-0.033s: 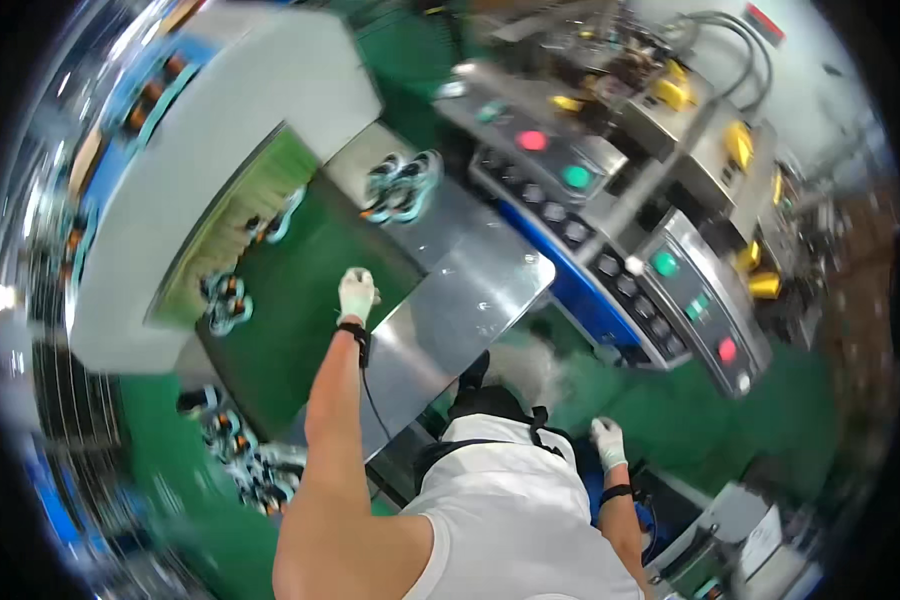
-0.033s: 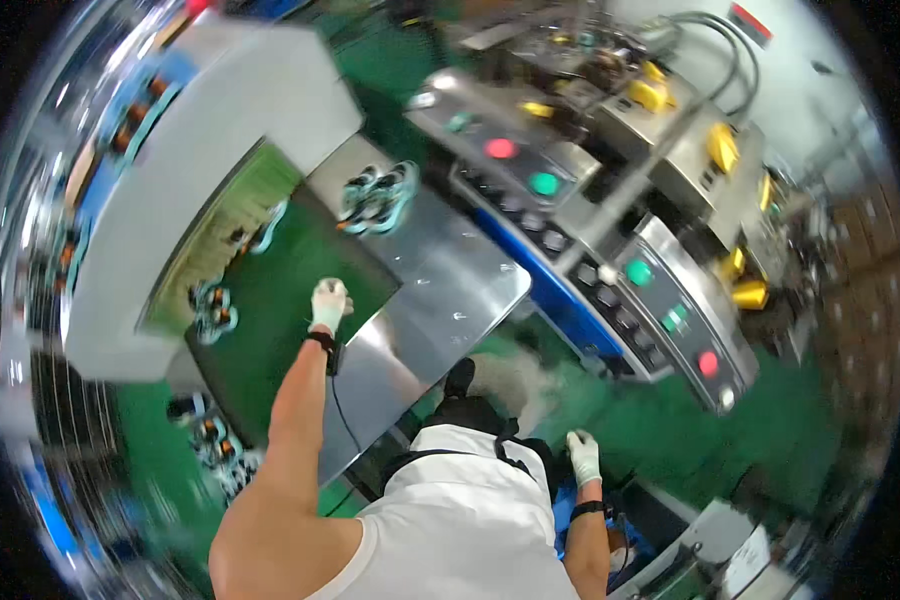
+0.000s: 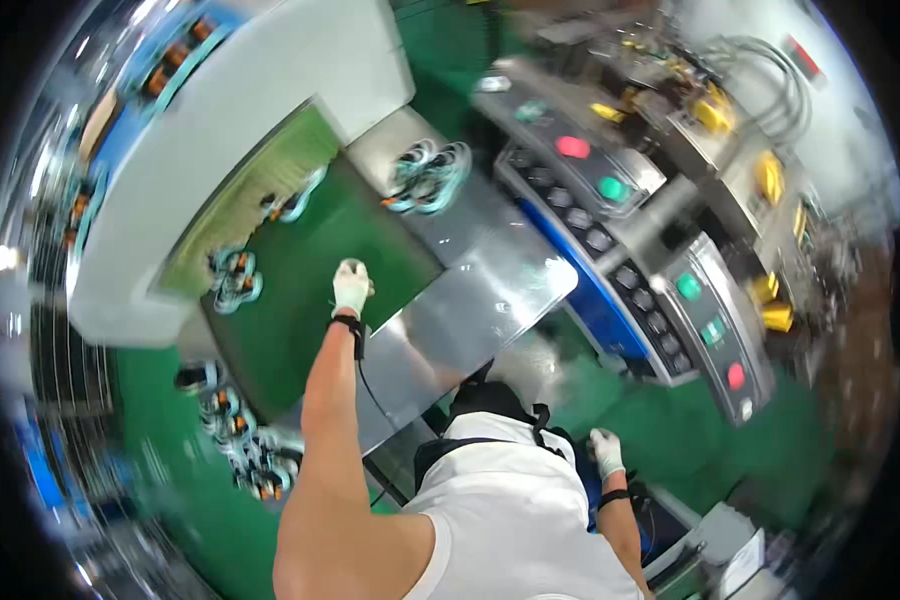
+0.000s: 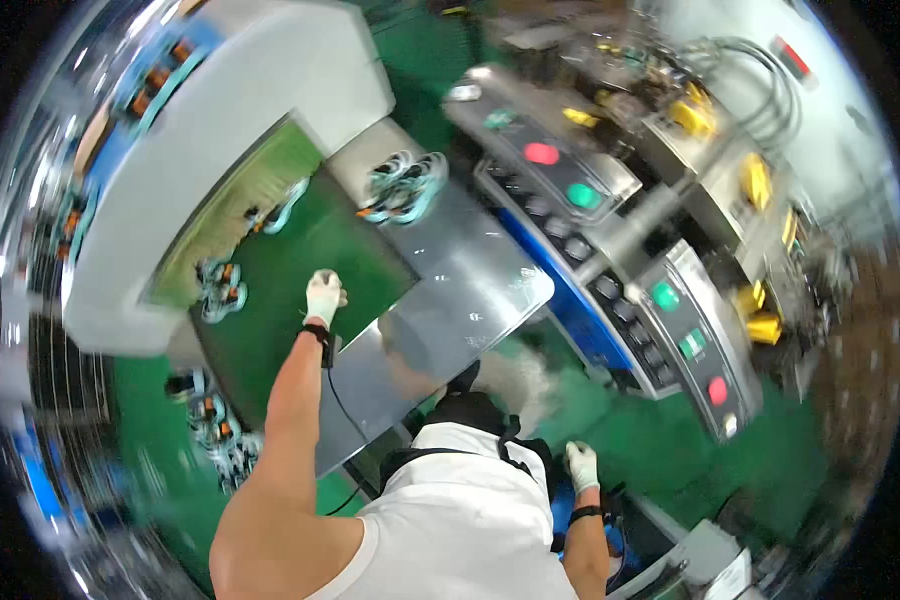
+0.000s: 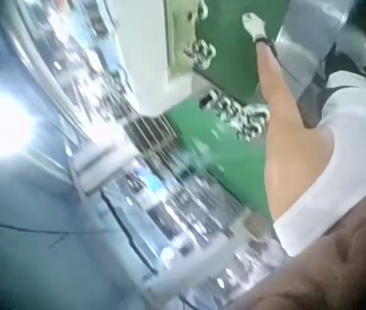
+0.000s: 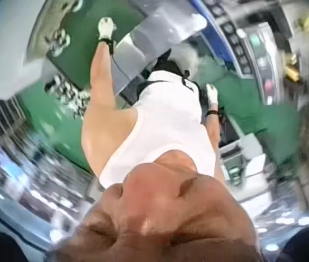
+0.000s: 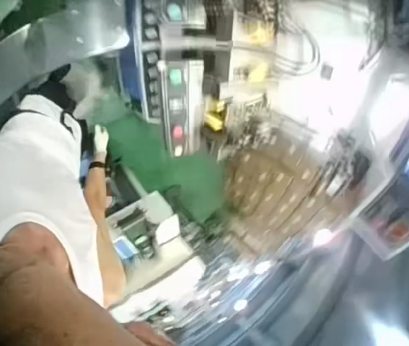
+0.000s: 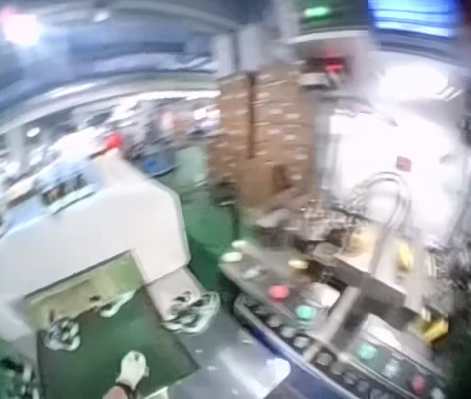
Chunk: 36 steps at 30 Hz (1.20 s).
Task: Operate shoe manufacturing machines to shape and heat shoes.
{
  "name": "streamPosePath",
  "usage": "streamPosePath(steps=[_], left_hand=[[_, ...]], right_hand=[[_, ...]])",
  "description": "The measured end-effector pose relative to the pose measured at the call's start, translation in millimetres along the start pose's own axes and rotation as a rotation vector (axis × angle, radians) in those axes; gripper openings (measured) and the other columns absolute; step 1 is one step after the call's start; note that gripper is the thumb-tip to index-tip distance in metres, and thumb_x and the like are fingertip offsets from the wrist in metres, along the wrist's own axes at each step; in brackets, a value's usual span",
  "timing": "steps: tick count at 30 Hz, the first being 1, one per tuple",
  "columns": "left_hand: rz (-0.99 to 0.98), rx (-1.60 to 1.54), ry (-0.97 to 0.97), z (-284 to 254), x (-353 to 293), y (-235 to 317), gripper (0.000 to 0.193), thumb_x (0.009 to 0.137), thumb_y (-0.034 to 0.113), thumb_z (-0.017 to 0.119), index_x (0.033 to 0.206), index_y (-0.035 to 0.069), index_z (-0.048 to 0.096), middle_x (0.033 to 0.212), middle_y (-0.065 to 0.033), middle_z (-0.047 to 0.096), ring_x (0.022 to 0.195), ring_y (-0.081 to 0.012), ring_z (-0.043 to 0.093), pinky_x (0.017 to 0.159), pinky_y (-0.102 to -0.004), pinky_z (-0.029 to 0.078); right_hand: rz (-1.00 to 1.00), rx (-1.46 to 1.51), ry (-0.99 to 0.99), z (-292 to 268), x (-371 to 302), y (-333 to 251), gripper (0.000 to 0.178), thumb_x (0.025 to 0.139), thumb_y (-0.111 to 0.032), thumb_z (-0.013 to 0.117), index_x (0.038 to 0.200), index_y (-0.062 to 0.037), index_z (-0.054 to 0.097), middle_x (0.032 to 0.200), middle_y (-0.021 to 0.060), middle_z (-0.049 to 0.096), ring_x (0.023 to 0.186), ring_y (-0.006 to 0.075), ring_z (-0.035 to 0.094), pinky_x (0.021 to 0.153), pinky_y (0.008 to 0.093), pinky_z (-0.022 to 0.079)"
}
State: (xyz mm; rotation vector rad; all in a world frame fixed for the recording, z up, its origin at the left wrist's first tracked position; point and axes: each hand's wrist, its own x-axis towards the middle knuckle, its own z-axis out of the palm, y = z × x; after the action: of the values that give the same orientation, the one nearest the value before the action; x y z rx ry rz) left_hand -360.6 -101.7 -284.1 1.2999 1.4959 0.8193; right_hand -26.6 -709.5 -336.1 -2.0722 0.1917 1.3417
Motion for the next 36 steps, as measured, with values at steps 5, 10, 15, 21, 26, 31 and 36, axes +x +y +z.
streamPosePath(steps=[5,10,15,21,26,31,36], left_hand=[[-0.127,0.569,0.351,-180.3,0.4,-135.6,0.057,0.086,0.029,0.068,0.129,-0.007,0.055,0.122,-0.0274,0.063,0.12,-0.0415,0.056,0.105,-0.0448,0.045],[-0.272,0.564,0.614,-261.2,38.7,-165.5,0.093,0.088,0.036,0.071,0.152,-0.007,0.02,0.151,-0.0322,0.032,0.14,-0.0479,0.031,0.114,-0.0472,0.034],[-0.062,0.68,0.777,-374.2,131.7,-166.3,0.069,0.091,0.035,0.067,0.146,0.003,0.039,0.141,-0.0281,0.046,0.129,-0.0472,0.045,0.107,-0.0511,0.038],[0.017,0.92,0.763,-375.1,135.7,-163.7,0.029,0.097,0.027,0.058,0.116,0.005,0.062,0.118,-0.0213,0.06,0.106,-0.0434,0.056,0.092,-0.0504,0.045],[0.157,0.763,0.553,-297.6,63.9,-137.1,0.021,0.096,0.017,0.059,0.109,0.002,0.063,0.111,-0.0207,0.062,0.102,-0.0416,0.057,0.09,-0.0479,0.047],[0.23,0.572,0.238,-209.8,-2.1,-91.2,0.019,0.098,0.017,0.054,0.104,0.002,0.063,0.103,-0.019,0.062,0.098,-0.0399,0.059,0.085,-0.046,0.05],[0.208,0.123,-0.071,-115.6,-37.4,1.8,0.031,0.104,0.025,0.044,0.099,0.001,0.062,0.092,-0.0163,0.061,0.084,-0.0362,0.062,0.075,-0.0419,0.05]], right_hand=[[0.102,-0.215,0.059,38.2,-5.7,-56.3,0.041,0.092,-0.024,0.068,0.124,0.0008,0.059,0.092,0.0085,0.067,0.072,0.0211,0.063,0.064,0.036,0.054],[-0.096,-0.115,0.093,69.1,-2.5,-148.3,0.035,0.095,-0.015,0.065,0.126,-0.0011,0.056,0.093,0.006,0.066,0.068,0.0144,0.062,0.058,0.0294,0.051],[-0.222,-0.554,0.032,109.8,11.8,-236.9,0.038,0.096,-0.02,0.066,0.127,-0.0001,0.059,0.098,0.0043,0.067,0.071,0.0099,0.06,0.063,0.0255,0.05],[-0.349,-0.691,-0.155,214.8,-1.8,-335.5,0.041,0.097,-0.014,0.063,0.131,0.0084,0.054,0.124,0.0191,0.065,0.112,0.0218,0.063,0.095,0.0309,0.049],[-0.512,-0.677,-0.335,301.6,-23.0,-358.8,0.049,0.097,-0.008,0.059,0.14,0.0089,0.043,0.137,0.0246,0.056,0.128,0.0273,0.056,0.108,0.0355,0.044],[-0.935,-0.955,-0.637,402.2,-67.3,-366.4,0.07,0.087,-0.017,0.075,0.144,0.0054,0.041,0.142,0.0212,0.053,0.132,0.0303,0.052,0.112,0.0399,0.041],[-1.04,-1.02,-0.698,440.2,-122.3,-398.3,0.085,0.076,-0.035,0.081,0.142,0.003,0.042,0.137,0.0277,0.052,0.13,0.0387,0.051,0.11,0.0429,0.041]])
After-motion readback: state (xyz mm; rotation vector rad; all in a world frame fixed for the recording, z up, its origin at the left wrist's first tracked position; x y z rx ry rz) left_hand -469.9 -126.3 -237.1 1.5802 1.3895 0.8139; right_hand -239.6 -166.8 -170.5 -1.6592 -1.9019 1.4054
